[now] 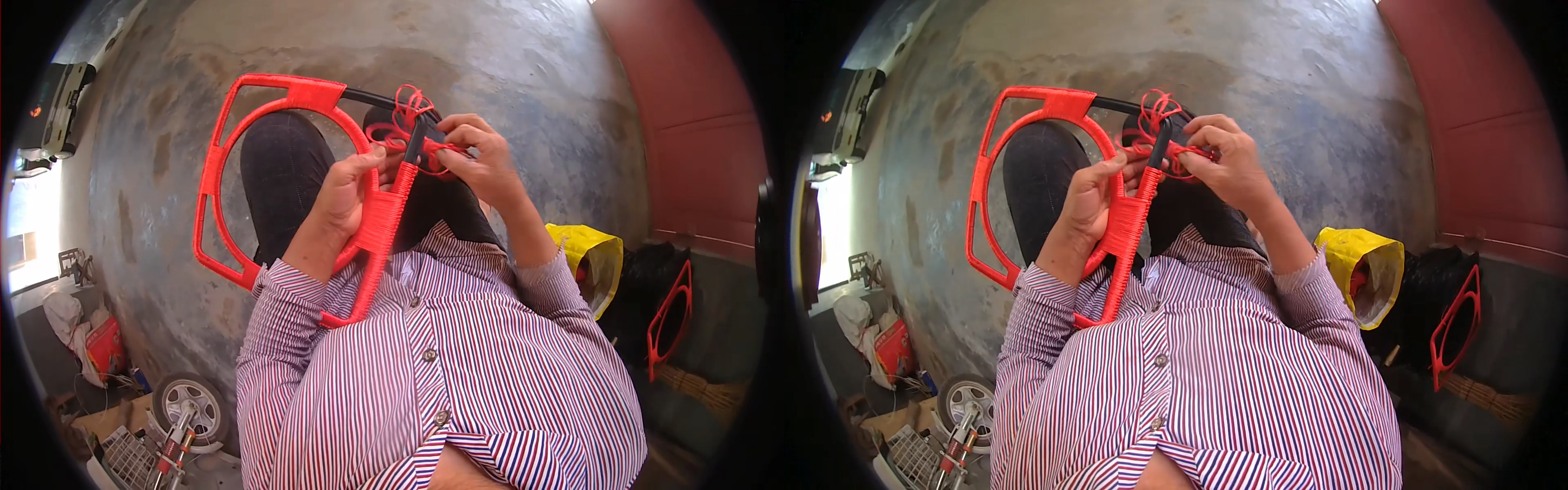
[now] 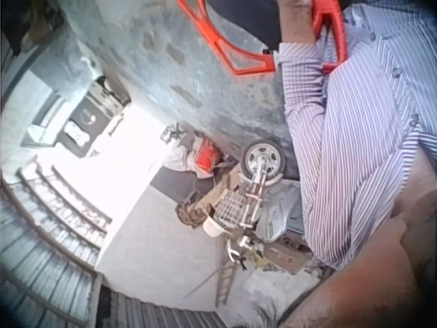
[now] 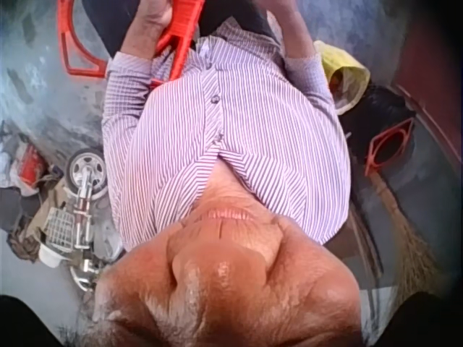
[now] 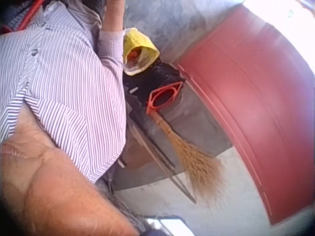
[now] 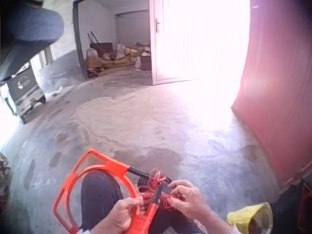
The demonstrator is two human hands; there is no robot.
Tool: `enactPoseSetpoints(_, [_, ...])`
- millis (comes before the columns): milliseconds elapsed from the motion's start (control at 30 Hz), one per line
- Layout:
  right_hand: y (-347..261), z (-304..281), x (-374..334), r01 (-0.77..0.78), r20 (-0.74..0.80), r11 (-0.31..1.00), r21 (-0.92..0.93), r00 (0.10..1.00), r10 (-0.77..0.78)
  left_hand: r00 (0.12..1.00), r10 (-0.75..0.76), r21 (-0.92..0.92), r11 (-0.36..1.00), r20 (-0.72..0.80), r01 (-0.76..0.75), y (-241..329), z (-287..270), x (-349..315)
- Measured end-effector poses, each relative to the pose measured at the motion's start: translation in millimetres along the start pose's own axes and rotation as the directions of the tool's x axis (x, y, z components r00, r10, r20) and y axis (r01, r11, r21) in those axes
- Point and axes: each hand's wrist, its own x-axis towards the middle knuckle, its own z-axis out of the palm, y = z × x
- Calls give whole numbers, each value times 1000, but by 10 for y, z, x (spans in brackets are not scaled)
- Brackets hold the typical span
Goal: Weaving a red cord around a square metal frame to cover it.
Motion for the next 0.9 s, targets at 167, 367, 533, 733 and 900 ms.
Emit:
enactPoseSetpoints(167, [-211, -507, -172, -20, 133, 671, 741, 984, -117, 994, -112, 130, 985, -7, 112, 20, 27, -23])
enactPoseSetpoints(367, [-412, -1139, -385, 9, -23, 367, 930, 999, 36, 991, -69, 198, 976, -117, 91, 8, 171, -87])
enactPoseSetpoints(533, [-19, -857, -300, -195, -136, 680, 707, 906, 401, 993, -65, 227, 970, -97, 85, 9, 134, -69])
enactPoseSetpoints(733, [-197, 99, -253, -489, 215, 772, 406, 872, 440, 994, -79, 219, 971, -79, 95, -2, 76, -52])
enactPoseSetpoints(900, [-384, -226, -276, -437, 255, 570, 696, 892, 372, 998, -42, 229, 972, -57, 54, 14, 158, -79])
